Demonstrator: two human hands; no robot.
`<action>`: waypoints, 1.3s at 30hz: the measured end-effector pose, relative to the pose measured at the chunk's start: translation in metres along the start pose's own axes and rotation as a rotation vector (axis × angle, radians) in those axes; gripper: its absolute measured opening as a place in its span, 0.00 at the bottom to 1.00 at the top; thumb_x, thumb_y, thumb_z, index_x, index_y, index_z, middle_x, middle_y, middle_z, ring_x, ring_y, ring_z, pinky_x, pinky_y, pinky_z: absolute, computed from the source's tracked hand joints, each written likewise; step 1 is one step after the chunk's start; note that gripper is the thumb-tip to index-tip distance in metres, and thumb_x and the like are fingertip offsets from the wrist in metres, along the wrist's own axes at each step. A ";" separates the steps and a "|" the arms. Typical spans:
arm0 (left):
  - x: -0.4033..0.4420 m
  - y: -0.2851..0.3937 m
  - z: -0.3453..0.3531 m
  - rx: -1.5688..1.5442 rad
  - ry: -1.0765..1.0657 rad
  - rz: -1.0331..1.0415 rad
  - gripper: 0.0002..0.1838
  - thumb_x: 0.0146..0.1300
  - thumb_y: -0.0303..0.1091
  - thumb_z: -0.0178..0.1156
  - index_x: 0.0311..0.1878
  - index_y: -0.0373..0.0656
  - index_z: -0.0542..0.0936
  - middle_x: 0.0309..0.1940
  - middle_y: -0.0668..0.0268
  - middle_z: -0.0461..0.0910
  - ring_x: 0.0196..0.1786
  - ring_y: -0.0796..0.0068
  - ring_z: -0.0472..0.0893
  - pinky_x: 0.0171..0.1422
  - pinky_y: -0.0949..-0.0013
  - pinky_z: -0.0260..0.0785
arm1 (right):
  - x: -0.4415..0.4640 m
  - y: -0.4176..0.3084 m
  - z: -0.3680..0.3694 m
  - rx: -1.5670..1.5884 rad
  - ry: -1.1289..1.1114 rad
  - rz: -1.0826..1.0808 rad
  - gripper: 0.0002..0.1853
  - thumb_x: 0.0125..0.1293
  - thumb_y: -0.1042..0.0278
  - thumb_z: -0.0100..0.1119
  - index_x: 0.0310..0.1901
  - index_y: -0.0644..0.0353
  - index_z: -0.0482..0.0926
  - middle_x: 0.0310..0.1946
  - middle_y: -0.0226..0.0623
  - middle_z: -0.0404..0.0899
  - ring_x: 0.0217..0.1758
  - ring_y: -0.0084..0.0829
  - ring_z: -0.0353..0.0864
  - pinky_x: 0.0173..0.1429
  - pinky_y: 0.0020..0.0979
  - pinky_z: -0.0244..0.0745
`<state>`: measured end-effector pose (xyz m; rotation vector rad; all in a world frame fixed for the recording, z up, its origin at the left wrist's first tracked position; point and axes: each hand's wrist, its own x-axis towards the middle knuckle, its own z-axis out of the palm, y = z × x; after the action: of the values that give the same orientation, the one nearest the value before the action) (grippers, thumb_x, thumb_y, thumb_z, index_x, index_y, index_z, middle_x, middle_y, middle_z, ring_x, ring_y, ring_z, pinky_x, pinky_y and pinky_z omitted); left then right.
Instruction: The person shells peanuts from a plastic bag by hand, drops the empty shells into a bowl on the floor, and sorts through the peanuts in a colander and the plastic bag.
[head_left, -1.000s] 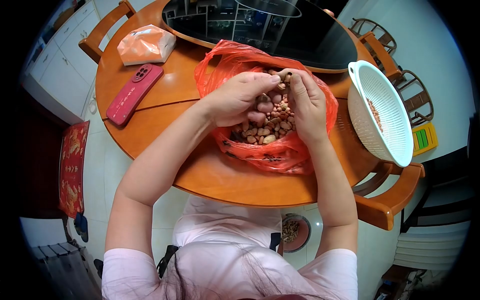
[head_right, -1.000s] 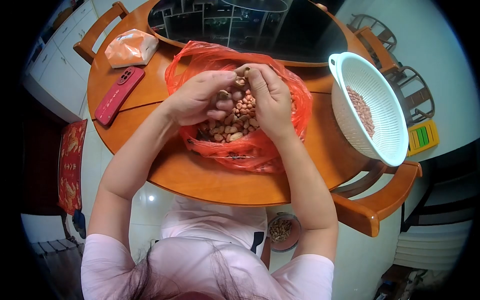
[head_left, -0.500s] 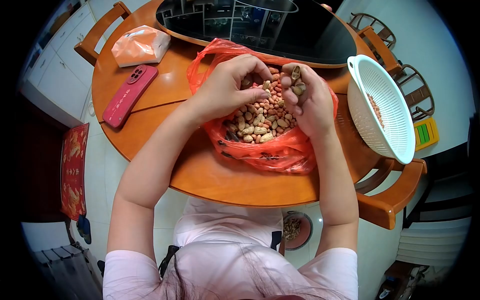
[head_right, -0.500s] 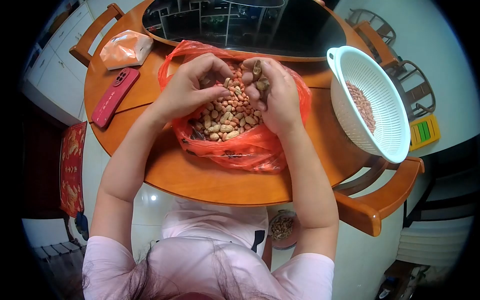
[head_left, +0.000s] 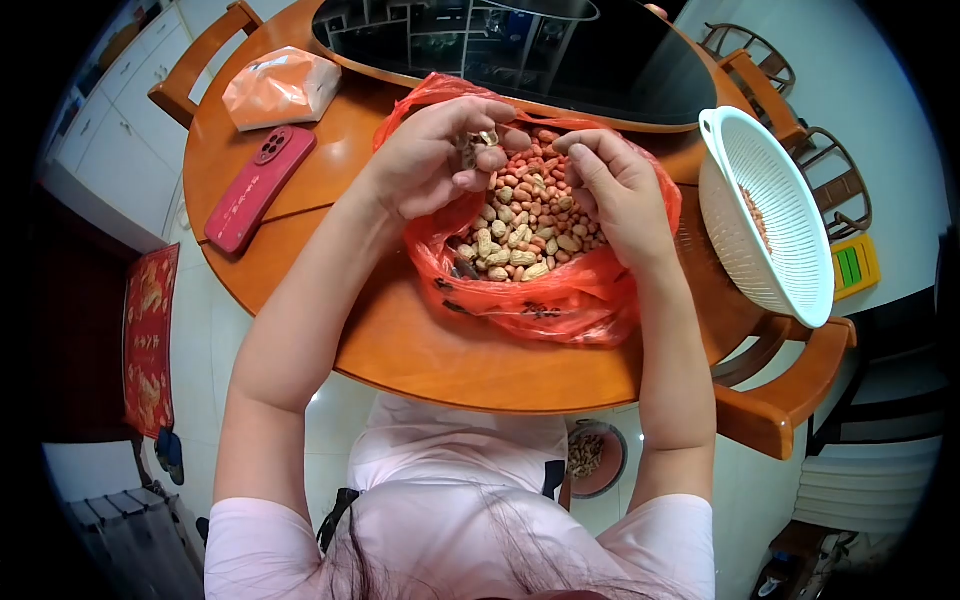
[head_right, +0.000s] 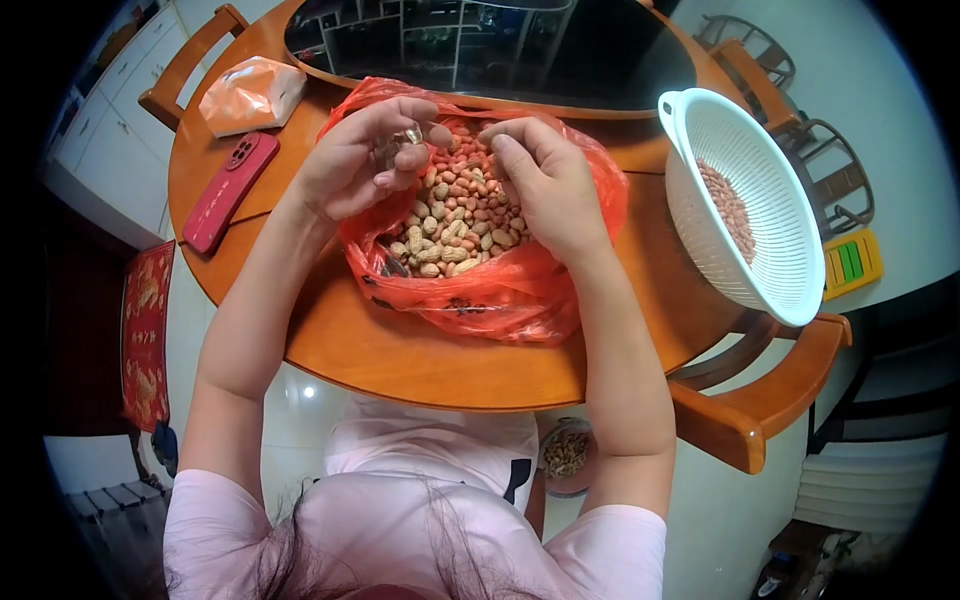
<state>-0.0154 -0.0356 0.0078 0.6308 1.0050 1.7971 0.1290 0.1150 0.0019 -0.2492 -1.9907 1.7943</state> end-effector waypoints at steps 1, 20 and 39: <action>-0.001 0.000 0.002 -0.020 0.007 -0.003 0.08 0.67 0.33 0.51 0.45 0.40 0.73 0.34 0.64 0.78 0.26 0.85 0.68 0.22 0.83 0.59 | -0.001 0.000 0.000 -0.034 0.013 0.008 0.10 0.70 0.65 0.51 0.41 0.63 0.78 0.23 0.25 0.72 0.25 0.15 0.67 0.29 0.17 0.63; -0.001 -0.003 -0.026 1.663 0.356 0.232 0.16 0.59 0.39 0.61 0.49 0.44 0.79 0.41 0.55 0.81 0.46 0.56 0.80 0.50 0.58 0.71 | 0.015 0.011 -0.031 -0.893 0.311 -0.186 0.13 0.64 0.58 0.55 0.47 0.53 0.80 0.36 0.44 0.82 0.42 0.45 0.81 0.46 0.40 0.74; 0.017 -0.018 -0.003 0.914 -0.016 0.319 0.12 0.66 0.36 0.56 0.47 0.40 0.79 0.29 0.72 0.78 0.33 0.87 0.75 0.37 0.80 0.66 | 0.015 0.016 -0.012 -1.244 0.095 -0.213 0.11 0.59 0.59 0.61 0.42 0.51 0.81 0.26 0.40 0.81 0.32 0.40 0.82 0.36 0.40 0.74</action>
<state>-0.0165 -0.0179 -0.0092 1.4142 1.8013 1.5138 0.1186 0.1343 -0.0101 -0.4408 -2.6441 0.2166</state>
